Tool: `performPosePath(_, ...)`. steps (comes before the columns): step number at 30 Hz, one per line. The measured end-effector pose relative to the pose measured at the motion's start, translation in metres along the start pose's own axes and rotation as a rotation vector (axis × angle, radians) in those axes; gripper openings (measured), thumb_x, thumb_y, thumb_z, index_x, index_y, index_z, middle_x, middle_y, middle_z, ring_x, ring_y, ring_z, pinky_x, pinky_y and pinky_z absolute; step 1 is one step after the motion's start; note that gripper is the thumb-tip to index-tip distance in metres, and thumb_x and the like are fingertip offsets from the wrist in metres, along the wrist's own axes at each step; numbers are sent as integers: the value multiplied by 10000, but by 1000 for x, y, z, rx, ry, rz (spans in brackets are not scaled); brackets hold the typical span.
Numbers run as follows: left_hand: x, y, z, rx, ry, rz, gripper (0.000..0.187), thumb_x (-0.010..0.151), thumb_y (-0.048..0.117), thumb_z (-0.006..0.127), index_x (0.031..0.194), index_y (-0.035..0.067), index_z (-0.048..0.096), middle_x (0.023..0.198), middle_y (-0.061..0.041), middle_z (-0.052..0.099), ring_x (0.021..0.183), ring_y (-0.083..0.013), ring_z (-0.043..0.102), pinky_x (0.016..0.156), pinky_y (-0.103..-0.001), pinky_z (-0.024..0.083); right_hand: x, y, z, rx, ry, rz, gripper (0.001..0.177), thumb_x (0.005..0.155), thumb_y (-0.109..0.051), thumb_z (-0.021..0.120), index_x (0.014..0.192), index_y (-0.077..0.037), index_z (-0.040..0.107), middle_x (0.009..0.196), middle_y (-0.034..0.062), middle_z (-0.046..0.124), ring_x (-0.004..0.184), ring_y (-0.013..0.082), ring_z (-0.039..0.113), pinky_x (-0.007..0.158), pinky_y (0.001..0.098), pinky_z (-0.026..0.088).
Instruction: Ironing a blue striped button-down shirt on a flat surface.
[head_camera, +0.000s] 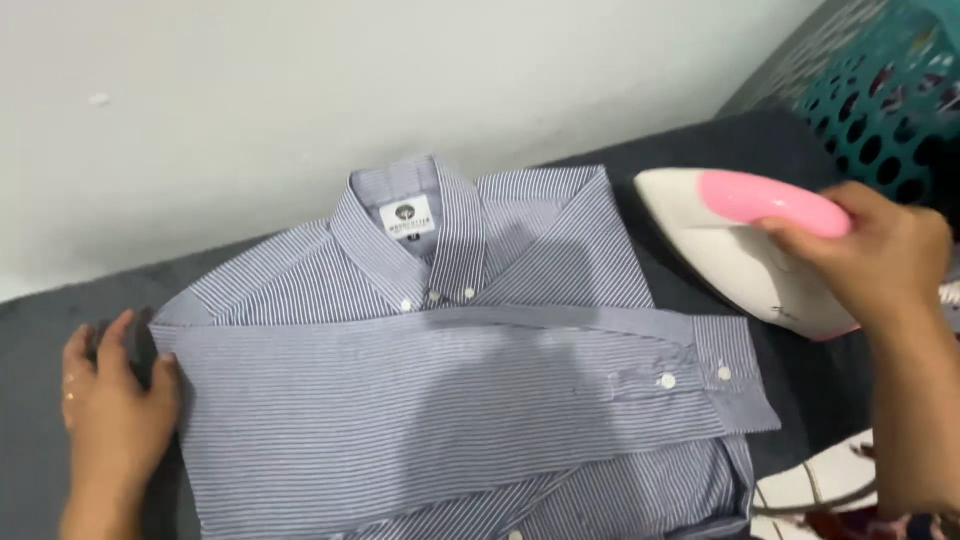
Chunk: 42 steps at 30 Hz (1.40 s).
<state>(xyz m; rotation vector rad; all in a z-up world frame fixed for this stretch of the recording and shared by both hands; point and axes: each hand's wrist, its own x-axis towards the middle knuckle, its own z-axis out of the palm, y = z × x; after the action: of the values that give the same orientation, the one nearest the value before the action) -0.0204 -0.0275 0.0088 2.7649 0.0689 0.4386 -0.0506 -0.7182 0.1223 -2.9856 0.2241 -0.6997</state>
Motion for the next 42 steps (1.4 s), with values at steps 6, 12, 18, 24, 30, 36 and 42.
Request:
performPosePath(6, -25, 103, 2, 117, -185, 189, 700, 809, 427, 683, 1442, 160, 554, 1498, -208, 487, 1410, -452, 433, 1117, -669, 319, -38, 112, 51, 860, 380, 316, 642, 1030, -590, 735, 1140, 25, 590, 906, 28, 609, 792, 133, 598, 732, 277, 508)
performPosePath(12, -92, 181, 95, -13, -526, 622, 789, 824, 708, 580, 1477, 275, 490, 1623, -193, 288, 1476, -515, 220, 1098, -785, 132, -55, 90, 56, 1077, 706, 403, 700, 995, -725, 631, 1059, -32, 554, 787, 46, 557, 645, 154, 569, 575, 303, 454)
performPosePath(18, -120, 218, 118, -171, -250, 770, 666, 887, 732, 537, 1411, 320, 544, 1583, -120, 323, 1477, -382, 205, 1120, -757, 100, -90, 106, 79, 1316, 653, 351, 664, 1102, -679, 497, 1082, -15, 488, 838, 83, 503, 745, 198, 543, 699, 333, 471)
performPosePath(24, -109, 228, 100, -219, -306, 732, 545, 938, 630, 574, 1376, 307, 598, 1574, -64, 364, 1501, -319, 200, 1154, -712, 81, -112, 70, 69, 1112, 603, 356, 458, 1120, -397, 587, 1361, -51, 407, 1290, 88, 523, 1148, 162, 588, 1029, 314, 523)
performPosePath(30, -94, 245, 70, -257, -590, 596, 558, 931, 544, 622, 1417, 270, 612, 1631, -81, 334, 1541, -361, 174, 1160, -702, 52, -222, 55, 134, 994, 491, 514, 771, 846, 100, 728, 1480, -54, 318, 1469, 127, 437, 1245, 233, 599, 1071, 376, 536)
performPosePath(36, -95, 246, 58, -364, -632, 519, 458, 942, 439, 653, 1343, 218, 659, 1648, -117, 347, 1551, -407, 182, 1156, -649, 70, -267, 31, 140, 1050, 180, 666, 770, 733, 112, 718, 1442, -1, 439, 1540, 192, 515, 1174, 299, 648, 934, 401, 558)
performPosePath(42, -106, 246, 55, -515, -550, 514, 329, 942, 286, 672, 1257, 207, 721, 1541, -118, 473, 1494, -390, 298, 1166, -620, 172, -294, 64, 201, 1190, -121, 615, 739, 800, 7, 679, 1503, -24, 453, 1472, 232, 582, 1229, 318, 621, 994, 433, 459)
